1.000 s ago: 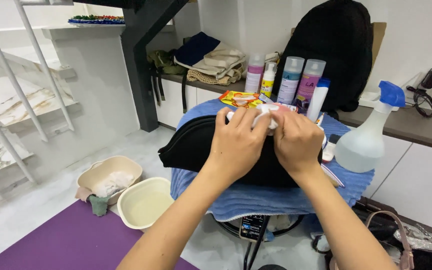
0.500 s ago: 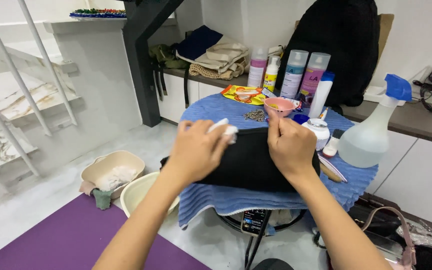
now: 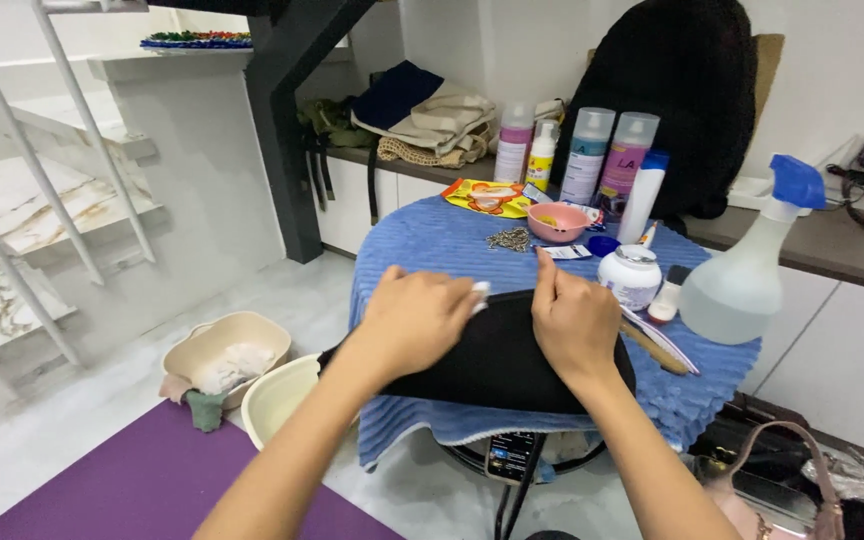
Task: Cleaning and maintaining leather and sequined bags using spray cleaner, a brush, and wipes.
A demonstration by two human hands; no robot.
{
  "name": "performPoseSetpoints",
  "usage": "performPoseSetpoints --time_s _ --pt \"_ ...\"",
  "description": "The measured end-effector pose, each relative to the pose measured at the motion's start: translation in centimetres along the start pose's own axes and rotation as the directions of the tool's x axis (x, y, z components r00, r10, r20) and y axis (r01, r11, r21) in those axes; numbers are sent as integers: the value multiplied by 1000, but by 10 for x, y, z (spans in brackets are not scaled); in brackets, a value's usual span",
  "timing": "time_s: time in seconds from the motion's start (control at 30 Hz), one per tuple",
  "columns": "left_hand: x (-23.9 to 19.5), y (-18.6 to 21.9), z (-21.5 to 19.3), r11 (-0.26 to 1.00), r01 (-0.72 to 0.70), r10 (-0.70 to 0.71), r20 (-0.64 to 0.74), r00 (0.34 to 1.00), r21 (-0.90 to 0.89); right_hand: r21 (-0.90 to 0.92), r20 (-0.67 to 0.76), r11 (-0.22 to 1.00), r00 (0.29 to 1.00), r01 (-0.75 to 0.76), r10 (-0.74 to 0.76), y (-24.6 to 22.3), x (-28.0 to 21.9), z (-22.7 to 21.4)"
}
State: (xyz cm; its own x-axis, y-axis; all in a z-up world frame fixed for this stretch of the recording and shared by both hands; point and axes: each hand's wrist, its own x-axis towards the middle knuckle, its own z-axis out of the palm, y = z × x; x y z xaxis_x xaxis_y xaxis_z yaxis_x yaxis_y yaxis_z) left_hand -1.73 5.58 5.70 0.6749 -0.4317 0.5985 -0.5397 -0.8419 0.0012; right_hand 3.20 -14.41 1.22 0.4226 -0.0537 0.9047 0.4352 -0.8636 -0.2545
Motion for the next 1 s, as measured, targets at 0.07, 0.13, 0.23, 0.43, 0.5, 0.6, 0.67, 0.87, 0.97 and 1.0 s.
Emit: performPoseSetpoints --time_s 0.07,0.13,0.23,0.43,0.5,0.6,0.67,0.87,0.97,1.0 --pt "-13 -10 -24 976 174 -132 282 950 -132 -77 -38 996 998 39 -42 0 -3 5" --pt "-16 -14 -29 967 205 -149 313 938 -154 -71 -30 997 999 42 -44 -2 -7 7" --pt "-7 -11 -29 962 218 -149 352 924 -166 -49 -41 997 997 63 -65 1 -8 11" --pt "39 15 16 891 182 -20 364 931 -415 -132 -122 978 977 161 -177 14 -21 21" --pt "46 15 22 862 195 9 400 917 -467 -79 -131 989 982 125 -135 14 -23 18" --pt "41 4 15 801 262 37 482 875 -538 -112 -136 987 982 114 -129 9 -26 18" --pt "28 -13 5 757 361 -3 549 836 -545 -63 -59 996 996 69 -73 3 -26 14" --pt "-31 -90 -1 776 468 -105 644 757 -423 11 -11 1000 1000 10 -10 3 -26 19" --pt "-32 -92 5 781 453 -129 598 791 -431 -26 -15 999 999 28 -29 4 -24 20" --pt "-27 -94 8 779 455 -129 600 790 -431 -27 -11 999 1000 28 -29 2 -25 20"
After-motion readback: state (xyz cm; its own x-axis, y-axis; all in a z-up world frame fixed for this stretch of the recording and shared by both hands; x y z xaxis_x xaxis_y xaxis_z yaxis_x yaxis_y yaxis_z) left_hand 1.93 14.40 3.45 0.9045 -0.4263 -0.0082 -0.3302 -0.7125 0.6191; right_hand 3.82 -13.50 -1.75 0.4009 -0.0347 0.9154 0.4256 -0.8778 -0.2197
